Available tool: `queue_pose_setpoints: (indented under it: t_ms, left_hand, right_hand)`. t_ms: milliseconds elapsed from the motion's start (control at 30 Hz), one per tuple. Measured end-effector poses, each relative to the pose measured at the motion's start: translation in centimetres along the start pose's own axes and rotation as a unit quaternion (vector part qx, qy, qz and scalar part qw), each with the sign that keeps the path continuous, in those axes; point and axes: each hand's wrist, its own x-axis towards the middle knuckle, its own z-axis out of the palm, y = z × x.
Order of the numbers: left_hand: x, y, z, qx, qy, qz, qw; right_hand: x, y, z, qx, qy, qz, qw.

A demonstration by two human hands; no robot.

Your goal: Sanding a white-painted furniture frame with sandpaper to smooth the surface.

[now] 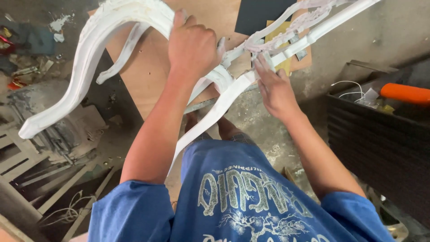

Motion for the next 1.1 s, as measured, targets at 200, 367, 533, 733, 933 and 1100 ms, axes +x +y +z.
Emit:
queue_pose_setpoints:
  t_ms: [200,367,533,733,933,1100]
  left_hand:
    - [0.3,-0.1,-0.3,0.003,0.022,-0.005,1.0]
    - [-0.1,0.0,-0.2,-0.006,0.034,-0.011,0.999]
    - [-0.2,-0.1,-0.6,-0.011,0.024,0.0,1.0]
    - [-0.3,-0.1,0.1,0.001,0.029,0.003,1.0]
    - [0.1,-0.2,-0.1,-0.001,0.047,0.001,0.999]
    - [0.1,-0.2,-0.2,-0.016,0.035,-0.001,0.999]
  right_hand:
    - [-0.5,-0.2,0.8,-0.099,0.001,0.058,0.993]
    - [-2.7,-1.0,2.1,-0.104,0.038,0.044,0.993]
    - [-0.1,-1.3,0.9,-0.046,0.032,0.053,0.997]
    - [-4.1,-2.6,-2.0,0.024,0.022,0.001,0.999]
    - [0.9,-0.3,-0.5,-0.059,-0.016,0.014,0.998]
    - [-1.2,-0.7,1.9,-0.104,0.04,-0.022,0.994]
